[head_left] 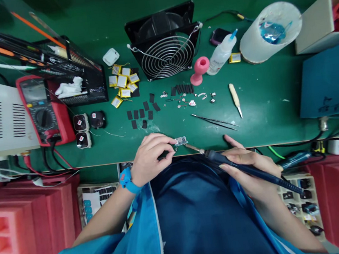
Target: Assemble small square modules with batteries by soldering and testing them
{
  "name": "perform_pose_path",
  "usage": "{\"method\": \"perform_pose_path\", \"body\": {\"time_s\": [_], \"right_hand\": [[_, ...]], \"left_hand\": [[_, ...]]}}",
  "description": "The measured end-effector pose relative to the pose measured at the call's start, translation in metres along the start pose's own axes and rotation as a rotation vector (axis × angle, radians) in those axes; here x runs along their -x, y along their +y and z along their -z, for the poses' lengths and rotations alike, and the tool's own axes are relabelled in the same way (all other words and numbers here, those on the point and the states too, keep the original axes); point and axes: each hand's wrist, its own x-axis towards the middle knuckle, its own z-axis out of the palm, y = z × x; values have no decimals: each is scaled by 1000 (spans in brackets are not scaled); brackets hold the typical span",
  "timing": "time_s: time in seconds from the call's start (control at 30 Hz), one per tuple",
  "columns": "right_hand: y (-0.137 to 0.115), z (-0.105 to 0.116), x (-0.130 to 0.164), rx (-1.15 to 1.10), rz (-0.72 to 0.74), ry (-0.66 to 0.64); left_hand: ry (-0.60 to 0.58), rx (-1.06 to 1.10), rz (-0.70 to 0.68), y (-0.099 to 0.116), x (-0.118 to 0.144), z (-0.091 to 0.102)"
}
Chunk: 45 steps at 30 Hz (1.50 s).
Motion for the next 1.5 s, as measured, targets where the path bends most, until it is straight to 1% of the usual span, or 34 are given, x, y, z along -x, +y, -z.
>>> {"method": "perform_pose_path", "body": {"time_s": [0.17, 0.37, 0.5, 0.73, 0.9, 1.5], "right_hand": [[1, 0, 0, 9, 35, -30], [1, 1, 0, -2, 34, -6], [3, 1, 1, 6, 45, -27], [0, 1, -1, 5, 21, -3], [0, 0, -1, 7, 13, -26], [-1, 0, 1, -8, -32, 23]], "left_hand": [[6, 0, -13, 0, 0, 0], [4, 0, -9, -1, 1, -1], [14, -2, -18, -2, 1, -1], [11, 1, -25, -2, 2, -1], [15, 1, -23, -2, 1, -2], [24, 11, -27, -2, 1, -3]]}}
